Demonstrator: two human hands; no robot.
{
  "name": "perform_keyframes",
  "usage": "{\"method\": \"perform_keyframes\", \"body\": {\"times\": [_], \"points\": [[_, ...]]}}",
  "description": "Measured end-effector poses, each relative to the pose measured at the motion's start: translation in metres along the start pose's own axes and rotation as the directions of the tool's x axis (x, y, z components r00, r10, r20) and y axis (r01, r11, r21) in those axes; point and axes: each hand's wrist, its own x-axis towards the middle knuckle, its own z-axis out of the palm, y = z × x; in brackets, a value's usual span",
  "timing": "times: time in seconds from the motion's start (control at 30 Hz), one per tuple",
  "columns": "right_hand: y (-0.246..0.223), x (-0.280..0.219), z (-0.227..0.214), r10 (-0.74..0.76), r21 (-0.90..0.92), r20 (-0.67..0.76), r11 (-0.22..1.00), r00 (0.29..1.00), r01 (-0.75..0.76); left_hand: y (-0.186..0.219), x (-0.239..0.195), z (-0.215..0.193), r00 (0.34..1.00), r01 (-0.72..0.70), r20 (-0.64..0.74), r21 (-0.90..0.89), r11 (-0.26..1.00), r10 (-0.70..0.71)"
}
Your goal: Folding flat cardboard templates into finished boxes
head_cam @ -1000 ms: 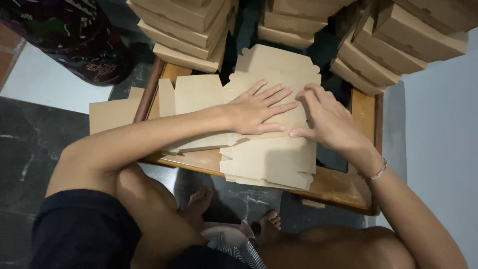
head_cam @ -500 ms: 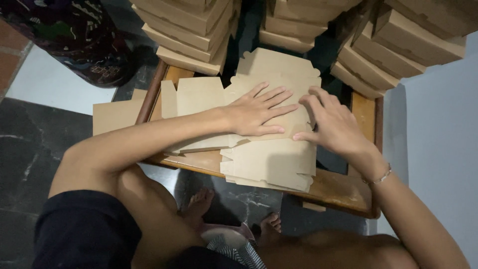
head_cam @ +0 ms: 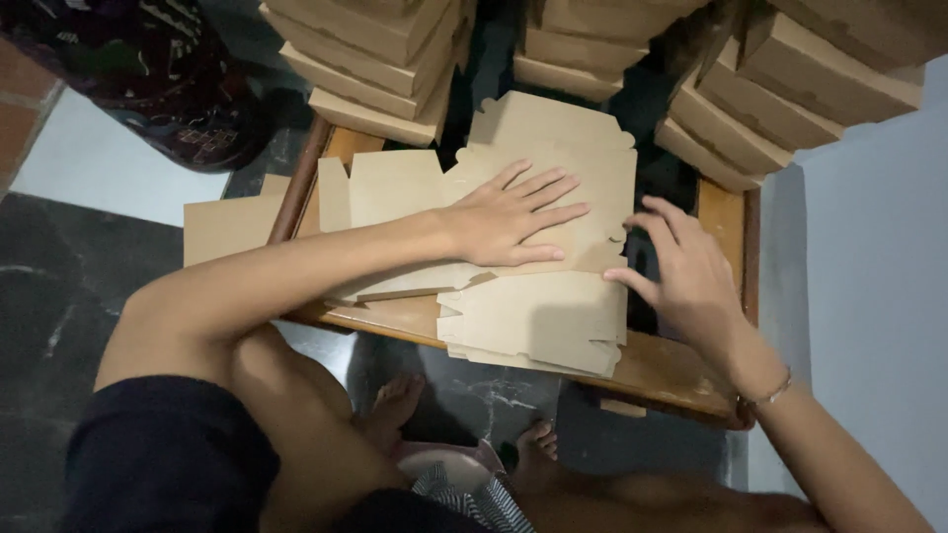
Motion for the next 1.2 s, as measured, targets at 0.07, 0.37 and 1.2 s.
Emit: {"method": "perform_keyframes", "body": {"times": [0.07, 0.37, 1.2], "points": [[0.004, -0.009, 0.02, -0.149, -0.136, -0.143, 0.982, 0.978, 0.129, 0.0, -0.001, 0.001, 1.0, 0.005, -0.002, -0.003, 1.0, -0.005], [-0.001, -0.043, 0.031, -0.443, -0.173, -0.287, 0.896, 0.85, 0.408, 0.005, 0.005, -0.005, 0.998, 0.02, 0.052, -0.039, 0.999, -0.018], [-0.02, -0.016, 0.028, -0.316, 0.111, -0.14, 0.937, 0.938, 0.332, 0.007, 0.002, 0.009, 0.997, -0.026, -0.075, 0.056, 0.998, 0.03]]}}
